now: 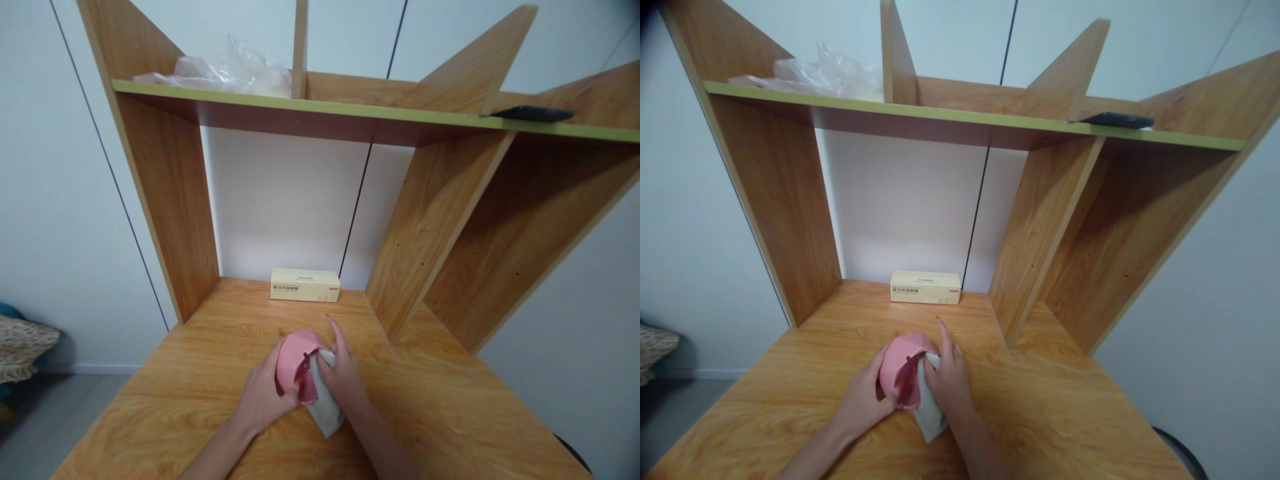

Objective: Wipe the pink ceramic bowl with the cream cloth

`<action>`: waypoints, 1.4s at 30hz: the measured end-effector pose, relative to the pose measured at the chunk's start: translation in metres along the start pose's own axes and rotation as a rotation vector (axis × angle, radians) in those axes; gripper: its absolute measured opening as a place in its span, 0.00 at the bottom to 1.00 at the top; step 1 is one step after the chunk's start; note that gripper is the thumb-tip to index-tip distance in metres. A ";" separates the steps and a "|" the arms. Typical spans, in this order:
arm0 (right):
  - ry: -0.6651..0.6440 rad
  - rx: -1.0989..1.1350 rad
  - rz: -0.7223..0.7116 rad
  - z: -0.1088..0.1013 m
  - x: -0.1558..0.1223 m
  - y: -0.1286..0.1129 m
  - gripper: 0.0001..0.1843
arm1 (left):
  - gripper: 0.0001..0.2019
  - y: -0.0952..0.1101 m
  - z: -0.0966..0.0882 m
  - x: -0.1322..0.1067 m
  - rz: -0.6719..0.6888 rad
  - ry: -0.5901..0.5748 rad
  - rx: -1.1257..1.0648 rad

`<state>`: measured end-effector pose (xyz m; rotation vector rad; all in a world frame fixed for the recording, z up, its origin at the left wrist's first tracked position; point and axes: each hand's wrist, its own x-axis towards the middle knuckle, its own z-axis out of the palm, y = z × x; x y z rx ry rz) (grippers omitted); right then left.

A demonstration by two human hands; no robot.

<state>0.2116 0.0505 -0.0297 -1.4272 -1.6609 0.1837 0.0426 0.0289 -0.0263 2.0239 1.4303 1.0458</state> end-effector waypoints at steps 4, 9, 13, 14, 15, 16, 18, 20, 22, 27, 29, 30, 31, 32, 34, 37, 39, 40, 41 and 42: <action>-0.056 0.103 0.052 0.003 -0.002 0.003 0.33 | 0.35 0.000 0.001 0.000 0.010 0.010 -0.031; -0.015 0.225 0.225 0.008 -0.002 0.006 0.30 | 0.42 0.005 0.004 0.000 -0.076 0.014 -0.094; 0.012 0.320 0.250 0.013 0.000 0.006 0.31 | 0.38 0.010 0.007 -0.002 -0.045 -0.011 -0.187; 0.009 0.325 0.239 0.014 0.000 0.006 0.31 | 0.36 0.010 0.007 -0.002 -0.034 0.006 -0.199; -0.001 0.317 0.232 0.015 0.001 0.005 0.32 | 0.35 0.010 0.007 -0.002 -0.031 0.027 -0.197; -0.021 0.295 0.235 0.014 0.001 0.004 0.32 | 0.34 0.009 0.006 -0.001 -0.033 0.046 -0.178; -0.088 0.210 0.265 0.012 0.001 0.001 0.33 | 0.34 0.006 0.004 -0.001 -0.041 0.059 -0.105; -0.147 0.103 0.268 0.008 0.001 0.000 0.34 | 0.34 0.004 0.002 0.000 -0.045 0.039 -0.020; -0.142 0.008 0.194 0.003 0.002 -0.001 0.34 | 0.35 0.002 -0.001 0.000 -0.041 0.012 0.049; -0.043 -0.077 -0.038 -0.001 0.002 0.003 0.32 | 0.35 0.001 -0.004 0.001 -0.002 -0.030 0.113; -0.050 -0.043 -0.025 0.001 0.001 0.004 0.33 | 0.36 0.002 -0.004 0.001 0.000 -0.041 0.119; -0.055 -0.016 -0.001 0.002 0.000 0.005 0.33 | 0.36 0.003 -0.005 0.000 -0.001 -0.044 0.113; -0.061 0.014 0.027 0.003 0.000 0.005 0.33 | 0.36 0.004 -0.005 0.000 -0.003 -0.044 0.098; -0.066 0.046 0.056 0.004 -0.001 0.006 0.33 | 0.35 0.005 -0.006 0.000 -0.007 -0.036 0.073; -0.064 0.108 0.106 0.007 -0.002 0.007 0.32 | 0.36 0.007 -0.005 0.000 -0.028 -0.005 0.004; -0.037 0.178 0.172 0.009 -0.002 0.009 0.30 | 0.39 0.006 -0.002 0.000 -0.062 0.014 -0.078; -0.044 0.193 0.207 0.010 -0.002 0.009 0.30 | 0.38 0.004 0.001 0.000 -0.055 -0.003 -0.132; -0.060 0.188 0.220 0.010 -0.002 0.008 0.30 | 0.36 0.003 0.002 0.001 -0.047 -0.004 -0.165; -0.080 0.173 0.231 0.010 -0.001 0.007 0.30 | 0.34 0.002 0.004 0.001 -0.038 0.002 -0.198; -0.100 0.147 0.240 0.009 -0.001 0.006 0.30 | 0.32 0.001 0.005 0.002 -0.031 0.015 -0.223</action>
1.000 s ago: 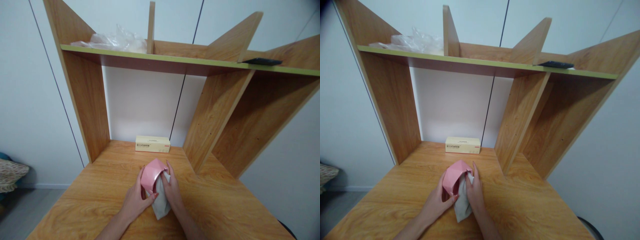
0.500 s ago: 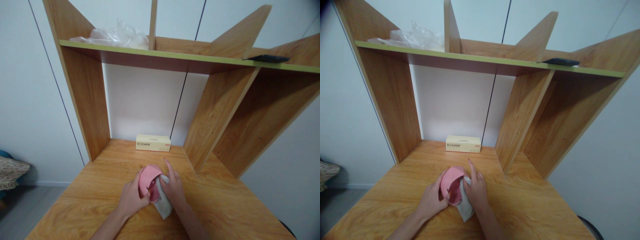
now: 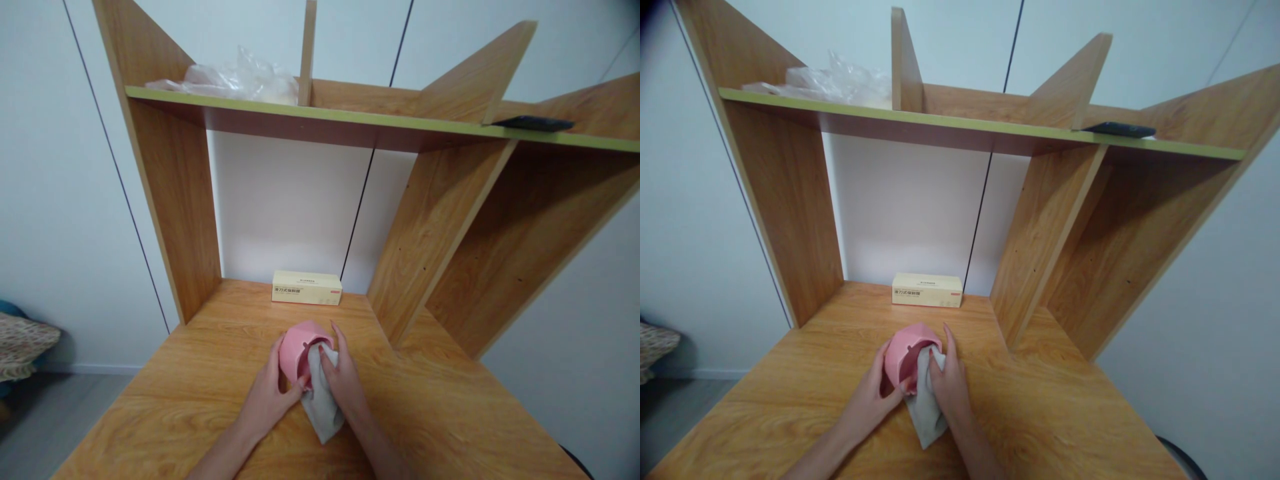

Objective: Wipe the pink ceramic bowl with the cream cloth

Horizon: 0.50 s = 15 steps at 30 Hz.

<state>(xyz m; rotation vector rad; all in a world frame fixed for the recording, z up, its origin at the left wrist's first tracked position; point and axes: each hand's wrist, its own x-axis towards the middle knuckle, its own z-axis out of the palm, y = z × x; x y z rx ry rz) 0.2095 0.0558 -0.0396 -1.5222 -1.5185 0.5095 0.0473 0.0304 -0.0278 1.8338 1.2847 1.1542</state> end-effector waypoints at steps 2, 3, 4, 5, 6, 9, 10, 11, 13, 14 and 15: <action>-0.019 -0.106 0.019 -0.002 0.000 -0.003 0.31 | 0.32 -0.001 0.001 0.001 0.017 0.022 -0.018; -0.016 -0.182 0.024 -0.004 0.001 -0.005 0.31 | 0.32 -0.001 0.001 0.001 0.027 0.020 -0.014; -0.007 -0.267 0.021 -0.006 0.001 -0.006 0.31 | 0.32 -0.001 0.002 0.001 0.038 0.010 -0.010; 0.012 -0.352 0.007 -0.008 0.001 -0.007 0.30 | 0.32 -0.001 0.002 0.001 0.051 -0.006 -0.007; 0.039 -0.426 -0.020 -0.010 0.001 -0.008 0.30 | 0.33 -0.001 0.003 0.001 0.060 -0.020 -0.005; 0.116 -0.525 -0.165 -0.015 0.001 -0.010 0.30 | 0.34 -0.002 0.004 0.000 0.067 -0.022 -0.024; 0.127 -0.517 -0.217 -0.016 0.001 -0.010 0.29 | 0.33 -0.003 0.005 0.001 0.062 -0.013 -0.039; 0.129 -0.496 -0.262 -0.017 0.001 -0.011 0.28 | 0.32 -0.004 0.005 0.001 0.051 -0.001 -0.058; 0.126 -0.435 -0.309 -0.017 0.002 -0.011 0.28 | 0.30 -0.007 0.005 0.003 0.016 0.031 -0.105; 0.124 -0.400 -0.310 -0.017 0.002 -0.011 0.28 | 0.29 -0.009 0.005 0.004 -0.011 0.051 -0.129; 0.122 -0.365 -0.295 -0.017 0.003 -0.011 0.28 | 0.28 -0.011 0.004 0.006 -0.043 0.072 -0.153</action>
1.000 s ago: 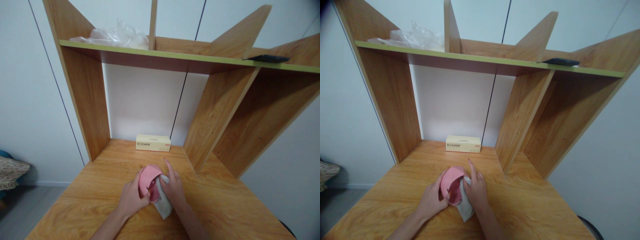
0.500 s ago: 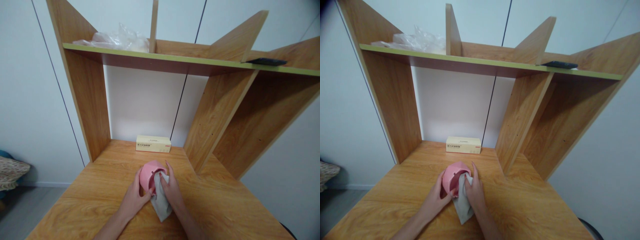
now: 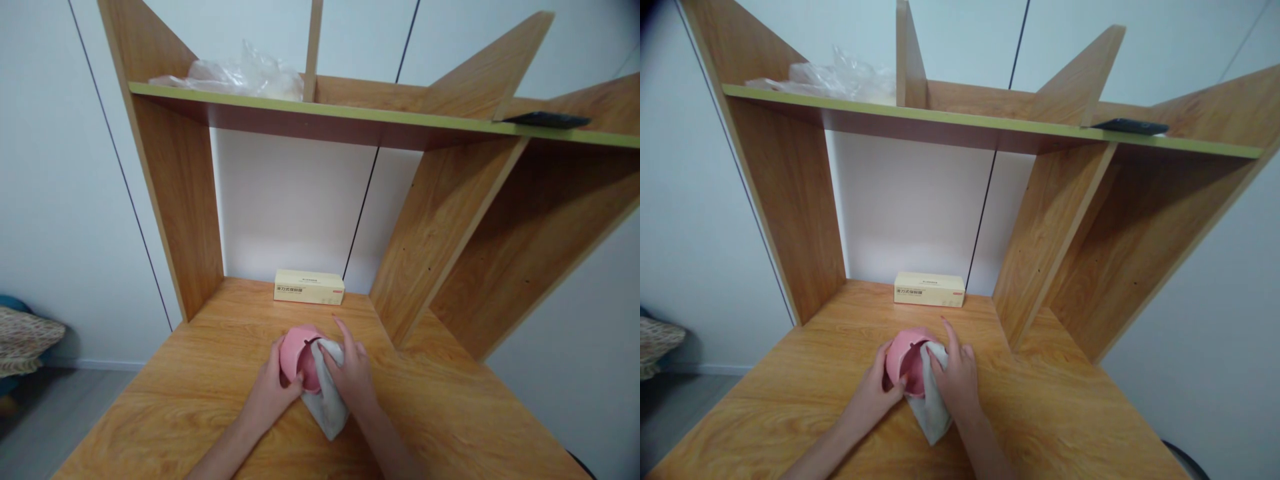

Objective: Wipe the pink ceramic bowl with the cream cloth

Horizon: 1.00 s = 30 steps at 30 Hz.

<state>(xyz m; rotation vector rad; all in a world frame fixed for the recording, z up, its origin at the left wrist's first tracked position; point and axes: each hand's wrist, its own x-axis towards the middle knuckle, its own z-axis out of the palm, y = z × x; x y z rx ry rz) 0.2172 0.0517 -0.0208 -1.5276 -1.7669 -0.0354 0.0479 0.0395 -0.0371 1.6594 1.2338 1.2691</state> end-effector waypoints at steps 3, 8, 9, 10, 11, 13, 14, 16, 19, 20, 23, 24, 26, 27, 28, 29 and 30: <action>-0.005 0.102 0.097 -0.001 0.003 0.003 0.28 | 0.24 -0.007 0.000 0.005 -0.141 0.049 -0.084; -0.001 0.232 0.259 -0.003 0.011 0.015 0.30 | 0.25 -0.017 0.004 0.012 -0.417 0.057 -0.280; -0.012 0.226 0.278 -0.004 0.012 0.018 0.31 | 0.25 -0.018 0.004 0.012 -0.428 0.055 -0.300; -0.015 0.201 0.281 -0.005 0.012 0.020 0.32 | 0.25 -0.018 0.004 0.013 -0.431 0.056 -0.309; -0.002 0.157 0.271 -0.006 0.013 0.022 0.32 | 0.25 -0.017 0.004 0.013 -0.429 0.059 -0.314; 0.052 0.048 0.217 -0.009 0.012 0.023 0.30 | 0.25 -0.017 0.004 0.014 -0.431 0.061 -0.325; 0.068 0.003 0.180 -0.011 0.011 0.023 0.27 | 0.26 -0.017 0.004 0.014 -0.435 0.061 -0.331; 0.024 -0.049 0.119 -0.013 0.008 0.018 0.19 | 0.26 -0.017 0.004 0.015 -0.441 0.064 -0.342; -0.143 -0.102 0.100 -0.014 0.002 0.008 0.12 | 0.26 -0.018 0.003 0.016 -0.452 0.071 -0.357; -0.198 -0.125 0.115 -0.014 -0.001 0.005 0.12 | 0.26 -0.019 0.003 0.016 -0.456 0.073 -0.362; -0.329 -0.177 0.150 -0.012 -0.008 0.001 0.14 | 0.25 -0.021 0.003 0.017 -0.476 0.076 -0.387; -0.359 -0.185 0.152 -0.010 -0.010 0.002 0.15 | 0.25 -0.022 0.002 0.018 -0.482 0.079 -0.398; -0.403 -0.180 0.156 -0.008 -0.012 0.006 0.14 | 0.24 -0.024 0.002 0.018 -0.493 0.091 -0.425; -0.418 -0.160 0.164 -0.007 -0.012 0.009 0.12 | 0.23 -0.024 0.001 0.018 -0.496 0.100 -0.441; -0.425 -0.127 0.175 -0.005 -0.012 0.012 0.10 | 0.22 -0.024 0.001 0.018 -0.500 0.110 -0.458; -0.420 -0.084 0.189 -0.004 -0.011 0.014 0.08 | 0.22 -0.024 0.000 0.018 -0.503 0.119 -0.476; -0.398 -0.033 0.201 -0.003 -0.010 0.016 0.07 | 0.22 -0.024 0.000 0.018 -0.507 0.126 -0.494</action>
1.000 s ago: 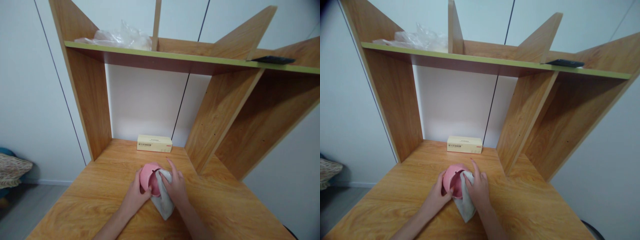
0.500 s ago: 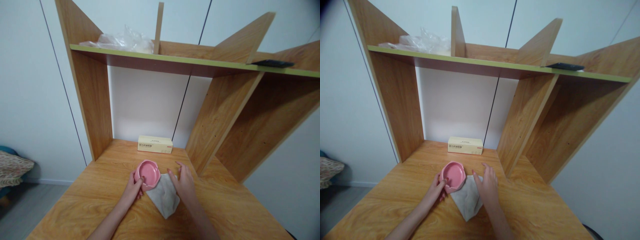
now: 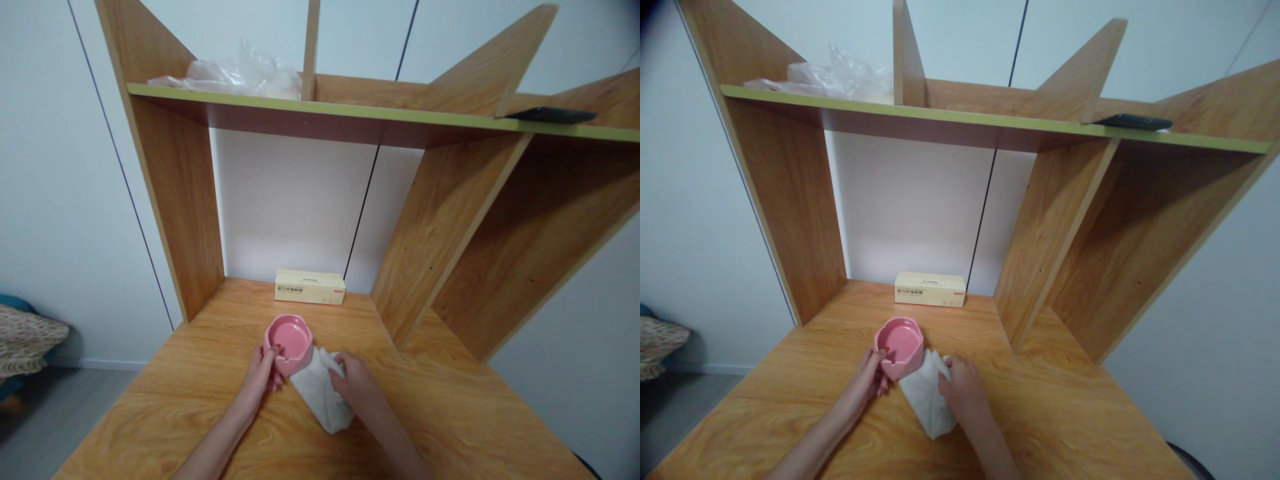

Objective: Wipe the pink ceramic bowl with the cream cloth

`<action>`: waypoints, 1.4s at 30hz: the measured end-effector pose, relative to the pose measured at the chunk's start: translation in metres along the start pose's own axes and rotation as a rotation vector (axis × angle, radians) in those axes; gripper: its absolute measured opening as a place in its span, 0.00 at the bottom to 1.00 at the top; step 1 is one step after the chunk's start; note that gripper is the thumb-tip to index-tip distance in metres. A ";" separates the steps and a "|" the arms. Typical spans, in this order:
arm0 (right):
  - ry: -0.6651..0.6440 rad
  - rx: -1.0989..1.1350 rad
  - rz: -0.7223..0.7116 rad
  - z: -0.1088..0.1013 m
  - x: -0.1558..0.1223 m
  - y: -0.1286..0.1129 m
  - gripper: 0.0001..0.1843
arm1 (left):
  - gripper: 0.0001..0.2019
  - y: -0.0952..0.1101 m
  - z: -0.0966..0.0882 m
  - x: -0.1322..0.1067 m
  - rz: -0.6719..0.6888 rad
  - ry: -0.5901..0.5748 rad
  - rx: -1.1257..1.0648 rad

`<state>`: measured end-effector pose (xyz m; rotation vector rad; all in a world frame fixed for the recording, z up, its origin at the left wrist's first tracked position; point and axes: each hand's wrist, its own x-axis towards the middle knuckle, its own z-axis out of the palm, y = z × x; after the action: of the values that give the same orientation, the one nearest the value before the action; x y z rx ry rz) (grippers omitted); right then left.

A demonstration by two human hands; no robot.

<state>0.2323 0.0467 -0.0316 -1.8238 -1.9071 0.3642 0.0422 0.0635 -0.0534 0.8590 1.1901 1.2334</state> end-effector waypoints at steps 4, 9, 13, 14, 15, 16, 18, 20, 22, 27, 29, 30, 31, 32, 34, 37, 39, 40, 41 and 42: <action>0.206 0.223 -0.052 0.004 0.005 -0.001 0.09 | 0.23 0.004 -0.001 -0.002 -0.025 -0.006 -0.062; 0.336 0.340 -0.183 0.018 -0.002 -0.017 0.14 | 0.24 0.005 0.001 -0.003 -0.038 -0.018 -0.084; 0.263 0.327 -0.282 0.025 -0.010 -0.029 0.13 | 0.21 0.003 0.002 -0.003 -0.012 -0.014 -0.082; 0.241 0.310 -0.291 0.025 -0.011 -0.031 0.12 | 0.20 0.002 0.002 -0.003 -0.003 -0.012 -0.082; 0.235 0.296 -0.291 0.025 -0.012 -0.031 0.12 | 0.19 0.002 0.002 -0.002 0.004 -0.010 -0.081; 0.246 0.288 -0.280 0.024 -0.011 -0.031 0.12 | 0.19 0.002 0.002 -0.002 0.011 -0.007 -0.078; 0.317 0.291 -0.241 0.021 -0.010 -0.028 0.12 | 0.19 0.001 0.002 -0.001 0.024 -0.001 -0.064; 0.398 0.287 -0.218 0.018 -0.008 -0.023 0.13 | 0.19 0.001 0.003 -0.001 0.041 0.004 -0.044; 0.433 0.240 -0.247 0.015 -0.007 -0.020 0.14 | 0.20 0.001 0.004 -0.003 0.058 0.002 -0.018; 0.344 -0.004 -0.359 0.011 -0.008 -0.023 0.15 | 0.21 0.000 0.007 -0.010 0.128 -0.039 0.077; 0.315 -0.061 -0.346 0.011 -0.009 -0.026 0.15 | 0.21 -0.001 0.006 -0.011 0.169 -0.060 0.130; 0.306 -0.070 -0.332 0.010 -0.009 -0.027 0.15 | 0.20 -0.002 0.006 -0.011 0.181 -0.069 0.149; 0.299 -0.067 -0.317 0.010 -0.009 -0.028 0.15 | 0.20 -0.002 0.005 -0.012 0.185 -0.076 0.160; 0.294 -0.058 -0.302 0.009 -0.009 -0.028 0.15 | 0.21 -0.002 0.005 -0.012 0.188 -0.079 0.167; 0.285 -0.039 -0.276 0.009 -0.009 -0.028 0.14 | 0.22 -0.002 0.005 -0.013 0.196 -0.085 0.176; 0.252 -0.031 -0.255 0.009 -0.011 -0.029 0.13 | 0.24 0.000 0.006 -0.014 0.211 -0.094 0.186; 0.218 -0.026 -0.264 0.010 -0.012 -0.032 0.12 | 0.24 0.001 0.006 -0.014 0.208 -0.094 0.186; 0.201 -0.018 -0.275 0.011 -0.012 -0.033 0.11 | 0.24 0.001 0.006 -0.014 0.200 -0.089 0.182; 0.183 -0.008 -0.289 0.011 -0.012 -0.034 0.09 | 0.23 0.001 0.006 -0.014 0.187 -0.083 0.171; 0.168 0.004 -0.305 0.011 -0.013 -0.035 0.08 | 0.22 0.002 0.006 -0.013 0.170 -0.075 0.153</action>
<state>0.1963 0.0328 -0.0253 -1.4782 -2.0205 0.1075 0.0490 0.0515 -0.0477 1.1302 1.1806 1.2460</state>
